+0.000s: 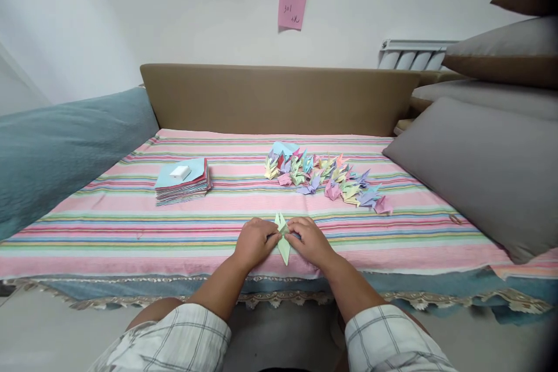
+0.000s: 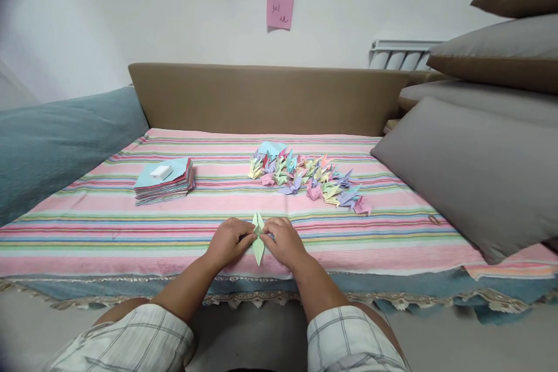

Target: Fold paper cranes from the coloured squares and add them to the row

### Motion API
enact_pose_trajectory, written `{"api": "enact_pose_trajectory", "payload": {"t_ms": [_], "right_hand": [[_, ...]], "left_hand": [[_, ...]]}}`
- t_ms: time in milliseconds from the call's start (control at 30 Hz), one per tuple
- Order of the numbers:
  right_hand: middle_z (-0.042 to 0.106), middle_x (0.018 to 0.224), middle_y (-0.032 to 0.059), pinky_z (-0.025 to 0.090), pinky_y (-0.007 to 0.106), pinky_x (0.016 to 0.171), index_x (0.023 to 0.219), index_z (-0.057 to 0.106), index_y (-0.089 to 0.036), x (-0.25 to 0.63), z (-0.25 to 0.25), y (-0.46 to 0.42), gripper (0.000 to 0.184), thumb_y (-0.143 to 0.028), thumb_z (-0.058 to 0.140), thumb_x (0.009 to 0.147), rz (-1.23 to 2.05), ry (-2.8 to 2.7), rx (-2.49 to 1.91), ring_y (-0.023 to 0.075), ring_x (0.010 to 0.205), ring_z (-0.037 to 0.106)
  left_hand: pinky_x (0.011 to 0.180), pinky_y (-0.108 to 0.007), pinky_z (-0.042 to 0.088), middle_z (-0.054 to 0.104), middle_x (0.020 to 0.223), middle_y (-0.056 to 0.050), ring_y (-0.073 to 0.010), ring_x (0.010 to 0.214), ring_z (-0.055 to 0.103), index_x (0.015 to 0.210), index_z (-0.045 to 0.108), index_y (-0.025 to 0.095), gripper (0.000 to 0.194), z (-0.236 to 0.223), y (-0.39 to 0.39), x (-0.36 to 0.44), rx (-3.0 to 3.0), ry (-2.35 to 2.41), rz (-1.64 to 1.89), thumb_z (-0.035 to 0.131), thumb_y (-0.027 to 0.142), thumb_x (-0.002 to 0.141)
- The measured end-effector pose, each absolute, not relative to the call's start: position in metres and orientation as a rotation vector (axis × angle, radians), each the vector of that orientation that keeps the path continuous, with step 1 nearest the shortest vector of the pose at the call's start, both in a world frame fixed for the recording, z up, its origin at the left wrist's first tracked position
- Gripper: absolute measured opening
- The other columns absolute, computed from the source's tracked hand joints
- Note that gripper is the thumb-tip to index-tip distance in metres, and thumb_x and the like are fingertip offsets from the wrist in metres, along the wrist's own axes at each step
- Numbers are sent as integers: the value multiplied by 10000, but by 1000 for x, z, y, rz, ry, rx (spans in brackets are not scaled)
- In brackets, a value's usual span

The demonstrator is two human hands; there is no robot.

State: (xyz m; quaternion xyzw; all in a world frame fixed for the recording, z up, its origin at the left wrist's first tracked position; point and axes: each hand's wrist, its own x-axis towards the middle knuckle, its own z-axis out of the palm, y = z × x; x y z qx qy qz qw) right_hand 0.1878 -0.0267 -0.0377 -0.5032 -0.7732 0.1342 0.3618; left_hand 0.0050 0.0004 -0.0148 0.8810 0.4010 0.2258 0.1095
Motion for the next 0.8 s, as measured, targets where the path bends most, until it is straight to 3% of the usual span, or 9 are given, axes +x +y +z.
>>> {"api": "enact_pose_trajectory", "payload": {"t_ms": [233,567,700,800], "right_hand": [[621,886,31,384,330,838,727,587,-201,184,-39,-23,103,-234,550,817,357,-1916,-1348,180,912,517],[632,806,35,388,327,808,627,562,-203,175,-42,-18,176,-222,534,800,300,-1796,-1448,184,847,539],[621,755,31,393,323,791,626,552,-206,171,-43,-18,157,-213,537,781,227,-1782,-1456,186,817,544],[617,739,29,394,323,783,616,538,-209,170,-45,-18,152,-193,538,767,194,-1776,-1456,190,806,544]], "left_hand": [[697,-278,352,598,613,4,-151,653,512,602,590,198,255,-15,2,8,2556,1259,656,503,305,816],[684,-283,363,607,615,-1,-166,678,527,617,609,204,198,-19,2,13,2461,1417,670,539,299,775],[701,-293,381,640,735,-5,-188,768,555,772,596,210,77,-21,2,13,2398,1456,734,587,281,744],[709,-294,396,648,825,-5,-189,807,568,882,526,209,192,-21,2,13,2334,1468,770,622,259,723]]}}
